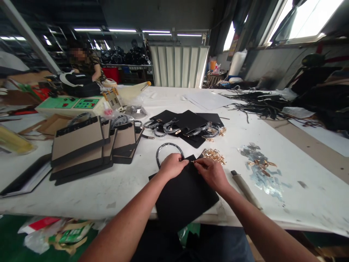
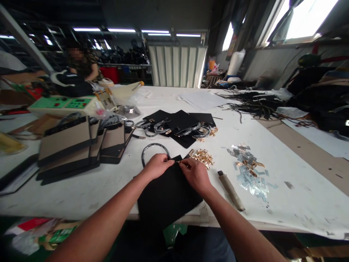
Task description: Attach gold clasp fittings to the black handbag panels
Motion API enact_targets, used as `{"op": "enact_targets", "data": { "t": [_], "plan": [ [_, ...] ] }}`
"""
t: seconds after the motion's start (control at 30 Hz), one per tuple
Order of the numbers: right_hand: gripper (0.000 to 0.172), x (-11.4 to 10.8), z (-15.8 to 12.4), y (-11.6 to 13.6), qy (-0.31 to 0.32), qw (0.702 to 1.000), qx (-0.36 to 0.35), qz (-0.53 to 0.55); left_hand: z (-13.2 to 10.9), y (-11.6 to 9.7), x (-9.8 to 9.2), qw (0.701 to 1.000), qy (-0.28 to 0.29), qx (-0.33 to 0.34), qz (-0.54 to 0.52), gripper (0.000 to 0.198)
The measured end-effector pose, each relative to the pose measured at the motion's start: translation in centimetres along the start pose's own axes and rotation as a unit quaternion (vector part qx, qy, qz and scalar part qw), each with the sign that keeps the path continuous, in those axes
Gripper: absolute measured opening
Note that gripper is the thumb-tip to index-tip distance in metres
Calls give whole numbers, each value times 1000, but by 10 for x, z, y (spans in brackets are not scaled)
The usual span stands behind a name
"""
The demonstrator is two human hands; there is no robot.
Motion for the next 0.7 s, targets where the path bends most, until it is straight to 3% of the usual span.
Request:
{"op": "enact_targets", "data": {
  "t": [0.4, 0.57, 0.7],
  "plan": [
    [18, 2, -38, 16, -98, 990, -71, -70, -28, -17, -5, 998, -12, 33, -48, 28],
    [26, -3, -34, 24, -28, 990, -82, -111, -36, -26, -5, 998, 1, 45, -41, 27],
    [22, -10, -25, 35, 51, 982, -86, -157, -41, -32, -9, 999, -17, 46, -14, 24]
  ]
}}
Point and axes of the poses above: each hand's wrist, its own z-axis towards the middle knuckle, its own x-axis out of the palm, y = z × x, the point moved 6 cm from there along z, towards the middle knuckle
